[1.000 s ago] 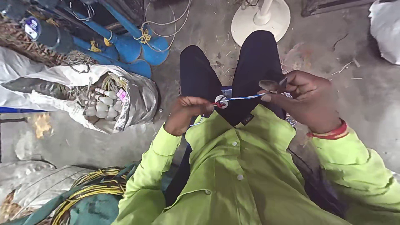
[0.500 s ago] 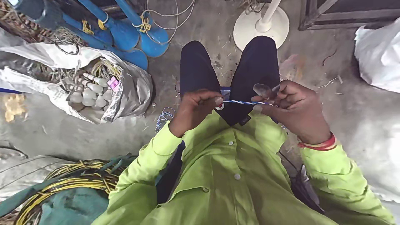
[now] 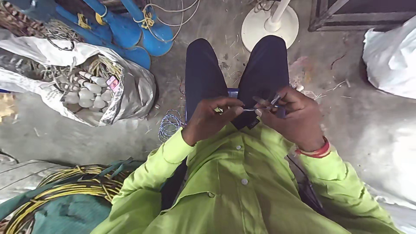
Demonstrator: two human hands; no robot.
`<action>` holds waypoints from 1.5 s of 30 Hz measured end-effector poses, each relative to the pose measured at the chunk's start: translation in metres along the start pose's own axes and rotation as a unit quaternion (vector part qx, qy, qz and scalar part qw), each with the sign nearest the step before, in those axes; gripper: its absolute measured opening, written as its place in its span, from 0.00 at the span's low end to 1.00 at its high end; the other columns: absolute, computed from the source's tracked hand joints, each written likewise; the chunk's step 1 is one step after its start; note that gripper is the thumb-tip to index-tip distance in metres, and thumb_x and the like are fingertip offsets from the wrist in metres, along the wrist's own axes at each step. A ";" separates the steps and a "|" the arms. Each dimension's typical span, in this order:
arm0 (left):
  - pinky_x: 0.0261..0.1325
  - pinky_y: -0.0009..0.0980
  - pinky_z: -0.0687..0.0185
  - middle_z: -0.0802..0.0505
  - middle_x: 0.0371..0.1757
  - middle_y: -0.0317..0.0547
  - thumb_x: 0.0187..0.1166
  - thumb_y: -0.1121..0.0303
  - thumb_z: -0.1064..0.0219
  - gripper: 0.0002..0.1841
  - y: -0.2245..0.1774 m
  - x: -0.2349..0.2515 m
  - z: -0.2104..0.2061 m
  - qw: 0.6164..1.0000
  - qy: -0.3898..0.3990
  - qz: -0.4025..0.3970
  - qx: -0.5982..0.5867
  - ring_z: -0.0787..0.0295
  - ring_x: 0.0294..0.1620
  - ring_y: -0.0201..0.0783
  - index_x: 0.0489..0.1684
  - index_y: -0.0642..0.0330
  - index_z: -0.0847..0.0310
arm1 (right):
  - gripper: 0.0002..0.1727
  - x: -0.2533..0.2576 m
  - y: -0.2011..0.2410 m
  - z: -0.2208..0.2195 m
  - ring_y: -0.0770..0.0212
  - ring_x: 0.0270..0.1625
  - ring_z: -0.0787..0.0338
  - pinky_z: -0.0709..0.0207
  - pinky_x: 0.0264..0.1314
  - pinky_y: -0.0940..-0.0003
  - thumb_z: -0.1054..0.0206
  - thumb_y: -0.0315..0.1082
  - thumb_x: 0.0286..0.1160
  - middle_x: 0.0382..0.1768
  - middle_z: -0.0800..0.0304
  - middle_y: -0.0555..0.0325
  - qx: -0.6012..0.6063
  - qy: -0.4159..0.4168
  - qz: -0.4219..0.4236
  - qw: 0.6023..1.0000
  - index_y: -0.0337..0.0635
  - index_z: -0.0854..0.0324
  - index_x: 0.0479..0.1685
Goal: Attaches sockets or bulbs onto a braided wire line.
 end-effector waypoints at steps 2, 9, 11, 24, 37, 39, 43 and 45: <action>0.36 0.23 0.14 0.05 0.41 0.41 0.80 0.70 0.30 0.10 0.000 0.001 -0.006 1.000 0.004 -0.010 0.014 0.12 0.34 0.26 0.50 0.66 0.08 | 0.12 0.000 0.000 -0.002 0.79 0.40 0.10 0.13 0.44 0.82 0.24 0.28 0.61 0.39 0.08 0.68 -0.023 0.002 0.017 1.000 0.40 0.17 0.44; 0.42 0.23 0.13 0.06 0.36 0.38 0.84 0.74 0.38 0.10 0.006 -0.008 -0.013 0.976 0.042 0.125 -0.175 0.11 0.35 0.26 0.45 0.64 0.09 | 0.10 -0.003 -0.003 -0.004 0.69 0.51 0.12 0.14 0.52 0.77 0.22 0.29 0.58 0.45 0.12 0.56 -0.050 -0.013 0.057 0.997 0.37 0.15 0.36; 0.42 0.23 0.14 0.06 0.35 0.36 0.82 0.73 0.36 0.09 0.010 -0.007 -0.015 0.961 0.040 0.168 -0.215 0.11 0.35 0.24 0.44 0.61 0.08 | 0.10 -0.003 -0.003 -0.004 0.69 0.51 0.12 0.15 0.53 0.76 0.22 0.30 0.59 0.45 0.11 0.56 -0.055 -0.015 0.065 0.996 0.36 0.14 0.37; 0.34 0.26 0.16 0.08 0.37 0.44 0.72 0.81 0.28 0.05 0.007 -0.006 -0.024 0.991 -0.006 0.086 -0.100 0.15 0.33 0.31 0.39 0.65 0.10 | 0.08 -0.006 -0.002 -0.016 0.81 0.31 0.13 0.17 0.33 0.84 0.27 0.30 0.65 0.31 0.10 0.71 -0.035 -0.006 -0.050 0.998 0.44 0.19 0.41; 0.34 0.23 0.21 0.09 0.32 0.37 0.76 0.75 0.32 0.06 0.035 0.011 -0.015 0.925 -0.035 0.258 -0.278 0.18 0.29 0.26 0.44 0.62 0.10 | 0.15 -0.005 0.002 0.011 0.72 0.50 0.07 0.12 0.53 0.77 0.34 0.32 0.83 0.55 0.08 0.64 0.072 -0.010 -0.063 0.995 0.41 0.22 0.65; 0.32 0.22 0.20 0.09 0.32 0.39 0.79 0.74 0.34 0.07 0.036 0.015 -0.012 0.915 -0.039 0.270 -0.296 0.17 0.29 0.27 0.47 0.63 0.11 | 0.11 -0.004 0.013 0.029 0.73 0.50 0.07 0.12 0.53 0.77 0.38 0.36 0.87 0.51 0.06 0.66 0.022 0.020 -0.034 0.999 0.42 0.18 0.58; 0.32 0.23 0.18 0.08 0.35 0.40 0.82 0.73 0.38 0.07 0.038 0.019 -0.010 0.911 -0.031 0.285 -0.296 0.15 0.30 0.28 0.47 0.62 0.13 | 0.16 -0.024 0.023 0.041 0.62 0.55 0.12 0.17 0.59 0.63 0.40 0.43 0.85 0.49 0.08 0.59 -0.215 0.184 0.061 0.957 0.48 0.06 0.45; 0.34 0.24 0.17 0.08 0.35 0.40 0.82 0.73 0.37 0.07 0.038 0.020 -0.012 0.908 -0.031 0.292 -0.298 0.14 0.31 0.29 0.49 0.62 0.14 | 0.15 -0.043 0.014 0.034 0.49 0.55 0.13 0.17 0.55 0.51 0.40 0.42 0.82 0.50 0.11 0.52 -0.307 0.254 0.059 0.915 0.52 0.05 0.44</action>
Point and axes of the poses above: each hand's wrist, its own x-axis towards the middle knuckle, its own z-axis out of the back of the hand, y = z × x, the point moved 3 cm from there along x, towards the middle knuckle
